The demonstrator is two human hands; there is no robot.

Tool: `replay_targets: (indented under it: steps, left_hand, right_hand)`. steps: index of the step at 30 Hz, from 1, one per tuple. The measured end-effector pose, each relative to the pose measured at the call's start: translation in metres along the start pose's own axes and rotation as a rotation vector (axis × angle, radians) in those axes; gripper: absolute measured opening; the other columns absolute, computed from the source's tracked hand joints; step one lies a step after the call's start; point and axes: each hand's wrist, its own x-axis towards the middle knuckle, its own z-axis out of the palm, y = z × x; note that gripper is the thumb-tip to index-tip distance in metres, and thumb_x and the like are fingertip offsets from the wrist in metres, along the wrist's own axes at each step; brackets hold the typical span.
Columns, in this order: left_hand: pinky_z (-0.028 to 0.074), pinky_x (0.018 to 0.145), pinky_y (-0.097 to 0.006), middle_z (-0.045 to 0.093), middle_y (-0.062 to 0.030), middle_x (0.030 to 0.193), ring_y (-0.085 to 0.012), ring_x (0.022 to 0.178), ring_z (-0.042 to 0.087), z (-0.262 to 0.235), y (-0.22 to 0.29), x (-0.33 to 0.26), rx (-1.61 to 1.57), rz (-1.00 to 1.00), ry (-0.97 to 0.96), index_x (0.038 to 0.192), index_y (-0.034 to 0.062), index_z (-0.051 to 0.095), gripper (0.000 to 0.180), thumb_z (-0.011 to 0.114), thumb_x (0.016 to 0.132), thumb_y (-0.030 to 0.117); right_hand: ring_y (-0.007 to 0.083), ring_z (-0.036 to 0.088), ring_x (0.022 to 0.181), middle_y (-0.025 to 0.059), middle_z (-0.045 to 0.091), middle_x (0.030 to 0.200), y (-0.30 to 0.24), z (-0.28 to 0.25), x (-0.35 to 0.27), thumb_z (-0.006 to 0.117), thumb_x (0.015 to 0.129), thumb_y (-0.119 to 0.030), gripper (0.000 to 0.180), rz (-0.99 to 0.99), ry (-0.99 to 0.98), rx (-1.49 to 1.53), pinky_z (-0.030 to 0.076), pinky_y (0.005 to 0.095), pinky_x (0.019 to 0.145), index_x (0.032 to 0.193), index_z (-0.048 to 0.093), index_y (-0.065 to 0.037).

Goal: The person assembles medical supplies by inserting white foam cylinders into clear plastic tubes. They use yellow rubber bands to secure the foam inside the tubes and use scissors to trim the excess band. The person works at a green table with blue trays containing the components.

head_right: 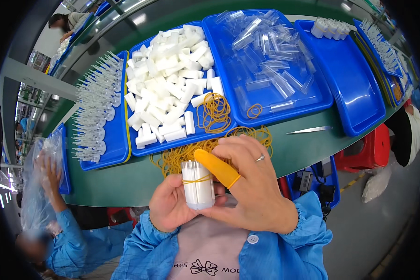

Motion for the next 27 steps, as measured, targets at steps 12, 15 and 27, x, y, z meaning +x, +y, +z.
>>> replay_targets:
  steps: [12, 15, 27]
  left_hand:
    - [0.040, 0.098, -0.037, 0.048, -0.0092, 0.127, -0.0189, 0.117, 0.049, 0.016, -0.001, 0.006, 0.347, 0.116, 0.127, 0.137, 0.0025, 0.030, 0.065, 0.054, 0.091, 0.041]
    - [0.041, 0.098, -0.037, 0.047, -0.0094, 0.128, -0.0192, 0.117, 0.049, 0.007, -0.004, 0.007, 0.322, 0.094, 0.069, 0.137, 0.0035, 0.030, 0.063, 0.054, 0.091, 0.039]
    - [0.040, 0.099, -0.033, 0.049, -0.0095, 0.128, -0.0178, 0.118, 0.049, 0.005, -0.004, 0.013, 0.439, 0.159, 0.087, 0.138, 0.0032, 0.031, 0.067, 0.063, 0.087, 0.032]
  right_hand:
    - [0.0303, 0.049, 0.107, 0.0081, 0.049, 0.111, -0.014, -0.006, 0.002, 0.080, 0.054, -0.026, 0.067, 0.032, -0.012, -0.086, 0.034, 0.0514, 0.098, 0.115, 0.059, -0.007]
    - [0.0295, 0.049, 0.108, 0.0083, 0.049, 0.110, -0.009, -0.006, 0.000, 0.081, 0.054, -0.027, 0.067, 0.023, -0.038, -0.089, 0.033, 0.0519, 0.099, 0.114, 0.059, -0.008]
    - [0.0284, 0.050, 0.103, 0.0085, 0.050, 0.107, -0.008, -0.006, -0.002, 0.082, 0.052, -0.032, 0.066, 0.006, 0.006, -0.147, 0.034, 0.0517, 0.097, 0.109, 0.063, -0.007]
